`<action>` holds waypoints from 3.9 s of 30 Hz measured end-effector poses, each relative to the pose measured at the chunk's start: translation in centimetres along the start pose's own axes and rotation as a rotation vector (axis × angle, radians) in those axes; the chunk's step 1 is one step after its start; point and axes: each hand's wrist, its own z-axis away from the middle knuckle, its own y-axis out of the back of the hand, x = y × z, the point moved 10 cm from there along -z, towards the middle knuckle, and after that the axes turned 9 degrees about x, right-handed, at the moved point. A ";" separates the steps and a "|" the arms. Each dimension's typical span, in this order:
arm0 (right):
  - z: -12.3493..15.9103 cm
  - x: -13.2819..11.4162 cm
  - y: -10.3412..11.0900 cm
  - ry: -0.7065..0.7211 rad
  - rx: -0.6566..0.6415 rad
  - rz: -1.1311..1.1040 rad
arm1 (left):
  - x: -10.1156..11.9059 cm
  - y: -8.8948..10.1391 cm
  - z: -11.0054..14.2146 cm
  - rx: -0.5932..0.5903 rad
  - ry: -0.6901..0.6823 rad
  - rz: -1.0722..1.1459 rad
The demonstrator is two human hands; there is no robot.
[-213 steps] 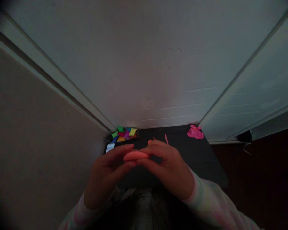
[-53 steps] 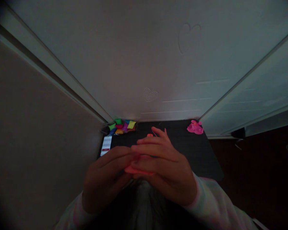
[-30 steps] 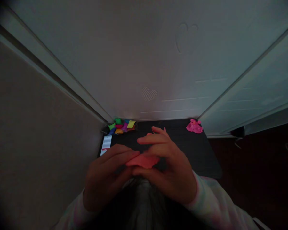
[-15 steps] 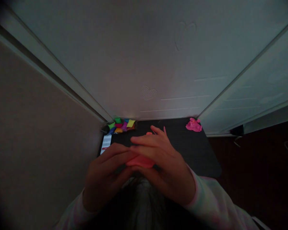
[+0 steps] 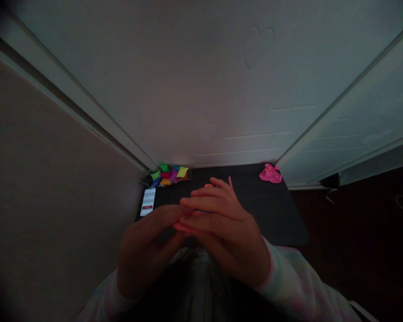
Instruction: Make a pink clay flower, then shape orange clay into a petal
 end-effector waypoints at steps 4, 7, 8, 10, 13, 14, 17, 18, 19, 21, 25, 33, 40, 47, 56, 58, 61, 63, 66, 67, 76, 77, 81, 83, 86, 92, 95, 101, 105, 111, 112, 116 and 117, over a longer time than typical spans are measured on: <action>0.4 0.5 1.4 -0.050 0.172 -0.071 | -0.5 0.3 0.0 0.052 0.025 0.008; 0.6 1.4 1.8 -0.133 0.229 -0.100 | -0.6 0.4 0.0 0.064 0.022 0.011; 0.5 1.5 1.5 -0.146 0.199 -0.081 | -0.6 0.4 0.0 0.058 0.016 0.011; 0.2 1.2 0.6 -0.113 0.089 -0.029 | -0.5 0.2 0.0 0.043 0.015 0.010; 0.0 0.3 0.2 -0.009 0.030 -0.007 | -0.6 0.2 -0.1 0.043 0.035 0.012; 0.0 0.2 0.5 0.004 0.062 -0.020 | -0.6 0.3 -0.2 0.049 0.041 0.012; 0.3 0.8 1.5 -0.048 0.192 -0.083 | -0.5 0.5 -0.3 0.066 0.045 0.015; 0.4 1.2 1.7 -0.085 0.226 -0.099 | -0.4 0.5 -0.3 0.071 0.041 0.018; 0.5 1.5 1.9 -0.120 0.248 -0.105 | -0.4 0.6 -0.3 0.073 0.036 0.022; 0.5 1.9 1.5 -0.158 0.210 -0.078 | -0.3 0.5 -0.3 0.067 0.024 0.029; 0.2 0.8 -0.2 -0.024 0.014 -0.019 | -0.3 0.5 -0.3 0.060 0.024 0.028; 0.5 1.9 1.5 -0.153 0.224 -0.132 | -0.4 0.5 -0.3 0.056 0.042 0.007; 0.0 0.6 0.3 -0.019 0.061 -0.069 | -0.6 0.3 -0.3 0.049 0.045 -0.002; 0.2 1.9 0.6 -0.153 0.109 -0.069 | -0.4 0.3 -0.4 0.044 0.044 -0.009; 0.2 1.8 0.9 -0.123 0.150 -0.158 | -0.4 0.2 -0.4 0.038 0.045 -0.011; 0.2 1.9 0.5 -0.145 0.113 -0.124 | -0.4 0.1 -0.4 0.029 0.043 -0.007; 0.1 1.2 -0.4 -0.075 -0.007 -0.060 | -0.5 -0.1 -0.4 0.008 0.057 0.008; 0.1 1.0 -0.4 -0.046 -0.003 -0.075 | -0.6 -0.2 -0.4 0.004 0.061 0.018; 0.2 1.4 0.6 -0.092 0.121 -0.163 | -0.5 0.0 -0.4 0.021 0.058 0.017; 0.3 1.7 0.9 -0.122 0.162 -0.179 | -0.6 0.1 -0.3 0.029 0.060 0.015; 0.1 1.5 -0.2 -0.078 0.014 -0.082 | -0.8 0.1 -0.3 0.034 0.072 0.025; 0.1 1.5 0.2 -0.076 0.056 -0.103 | -0.8 0.1 -0.3 0.031 0.074 0.029; 0.5 2.3 1.2 -0.160 0.202 -0.161 | -0.9 0.1 -0.3 0.035 0.093 0.050; 0.4 2.3 1.0 -0.181 0.185 -0.135 | -0.9 -0.1 -0.2 0.011 0.094 0.078; 0.1 1.5 -0.4 -0.095 0.001 -0.052 | -1.1 -0.6 0.0 -0.049 0.112 0.086; 0.0 1.1 0.7 -0.036 0.117 -0.070 | -0.9 -0.3 -0.2 -0.019 0.114 0.045; 0.3 1.9 1.2 -0.132 0.209 -0.104 | -1.0 0.0 -0.3 0.005 0.126 0.027; 0.0 1.7 -0.9 -0.112 -0.045 -0.001 | -2.4 -0.1 0.4 0.022 0.211 0.041; 0.0 1.4 0.0 -0.068 0.067 -0.066 | -3.0 -0.4 0.8 0.031 0.249 0.116; 0.4 2.8 0.0 -0.219 0.116 -0.111 | -2.4 0.0 0.6 0.038 0.206 0.075; 0.3 2.5 -0.5 -0.200 0.061 -0.094 | -2.3 0.0 0.6 0.029 0.194 0.054; -0.1 1.4 -0.5 -0.071 0.032 -0.092 | -2.2 0.1 0.6 0.025 0.178 0.055; -0.1 1.4 0.0 -0.064 0.084 -0.111 | -2.3 0.1 0.6 0.032 0.186 0.076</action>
